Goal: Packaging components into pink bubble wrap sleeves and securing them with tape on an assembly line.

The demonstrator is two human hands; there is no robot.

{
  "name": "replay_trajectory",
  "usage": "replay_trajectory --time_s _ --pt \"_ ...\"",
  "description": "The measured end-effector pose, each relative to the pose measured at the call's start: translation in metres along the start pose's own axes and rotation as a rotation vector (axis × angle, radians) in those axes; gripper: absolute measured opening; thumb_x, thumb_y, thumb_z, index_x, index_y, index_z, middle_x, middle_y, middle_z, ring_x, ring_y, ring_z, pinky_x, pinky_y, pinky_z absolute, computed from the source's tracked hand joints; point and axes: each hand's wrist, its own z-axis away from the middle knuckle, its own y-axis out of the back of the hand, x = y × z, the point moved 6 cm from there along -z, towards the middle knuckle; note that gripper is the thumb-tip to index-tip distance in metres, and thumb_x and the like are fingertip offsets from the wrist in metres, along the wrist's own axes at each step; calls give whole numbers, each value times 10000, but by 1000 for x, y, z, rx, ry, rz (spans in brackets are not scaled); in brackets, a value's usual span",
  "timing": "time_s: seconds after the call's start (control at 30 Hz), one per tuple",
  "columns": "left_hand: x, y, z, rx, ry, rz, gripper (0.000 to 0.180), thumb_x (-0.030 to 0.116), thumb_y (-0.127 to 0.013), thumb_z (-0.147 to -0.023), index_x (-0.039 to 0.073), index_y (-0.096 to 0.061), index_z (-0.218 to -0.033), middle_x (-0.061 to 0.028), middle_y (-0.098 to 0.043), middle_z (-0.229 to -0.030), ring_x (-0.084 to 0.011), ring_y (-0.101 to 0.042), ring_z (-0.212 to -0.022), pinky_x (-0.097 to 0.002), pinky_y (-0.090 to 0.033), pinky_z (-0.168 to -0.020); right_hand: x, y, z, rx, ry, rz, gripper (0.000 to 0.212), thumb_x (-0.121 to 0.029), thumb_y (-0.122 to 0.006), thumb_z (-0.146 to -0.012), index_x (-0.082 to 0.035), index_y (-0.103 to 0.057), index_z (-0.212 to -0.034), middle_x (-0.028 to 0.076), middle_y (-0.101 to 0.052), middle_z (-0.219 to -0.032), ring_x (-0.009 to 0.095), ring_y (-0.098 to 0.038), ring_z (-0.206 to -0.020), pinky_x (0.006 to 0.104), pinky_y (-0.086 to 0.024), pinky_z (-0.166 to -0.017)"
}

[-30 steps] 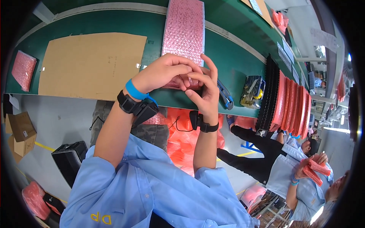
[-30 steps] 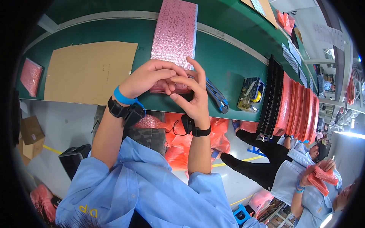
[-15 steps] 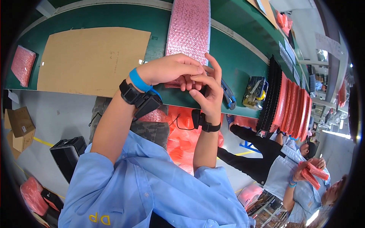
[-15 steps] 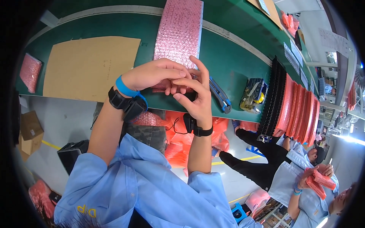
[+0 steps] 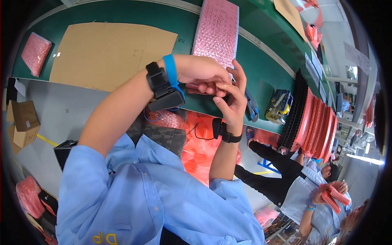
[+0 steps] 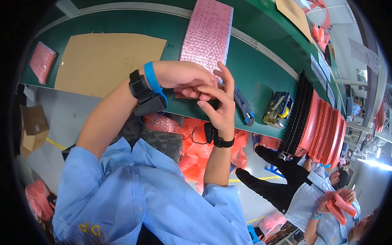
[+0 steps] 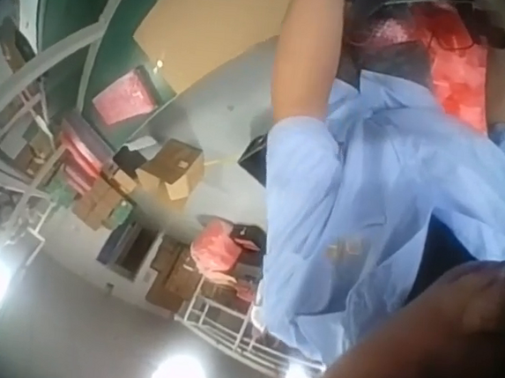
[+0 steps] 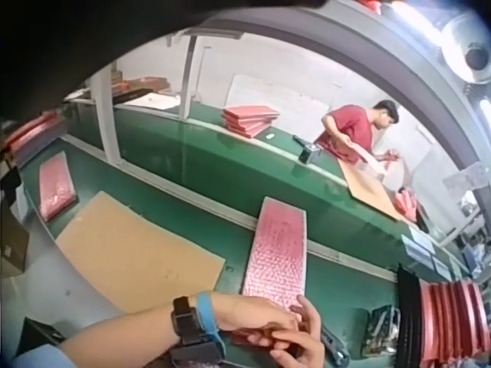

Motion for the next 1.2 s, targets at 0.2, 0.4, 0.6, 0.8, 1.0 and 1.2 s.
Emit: replay_trajectory --time_s 0.2,0.4,0.6,0.8,1.0,1.2 --pt "5 -7 -1 -178 97 39 252 245 -553 -985 67 -643 -830 -2 -636 -796 -62 -510 -624 -219 -340 -486 1 -5 3 -30 -4 -38 367 -257 -859 -814 -130 -787 -1151 195 -354 -1668 388 -464 -1447 529 -410 -1162" --pt "8 -1 -5 -196 130 -50 286 258 -505 -1024 63 -664 -887 2 -590 -808 -61 -423 -591 -232 -321 -491 -1 -2 4 -9 -51 -41 362 -170 -856 -752 -91 -828 -1104 171 -433 -1624 352 -477 -1435 471 -442 -1109" --pt "18 22 9 131 -114 -295 222 247 -518 -1040 71 -637 -974 -4 -621 -847 -53 -502 -666 -231 -384 -515 -3 5 -1 -1 -8 -41 354 -135 -841 -767 -77 -825 -1115 158 -522 -1549 317 -511 -1405 415 -448 -1089" --pt "19 22 27 339 -380 -356 151 196 -522 -1062 67 -584 -1014 -2 -629 -846 -62 -551 -719 -239 -444 -589 1 -2 0 -5 -135 16 539 -82 -882 -739 -61 -759 -1263 90 -649 -1247 217 -612 -1161 340 -479 -985" --pt "36 26 53 551 -584 -562 143 173 -526 -1030 36 -568 -1023 -56 -675 -825 -161 -627 -712 -311 -488 -644 -8 -13 -3 -85 -216 177 778 13 -903 -701 -74 -653 -1433 8 -662 -977 130 -616 -935 281 -494 -855" --pt "33 20 59 556 -598 -575 147 174 -591 -1011 36 -551 -1042 -75 -672 -845 -186 -636 -764 -345 -493 -689 5 -13 -1 7 -304 70 768 37 -861 -762 -119 -624 -1475 -4 -654 -875 93 -561 -795 251 -483 -748"
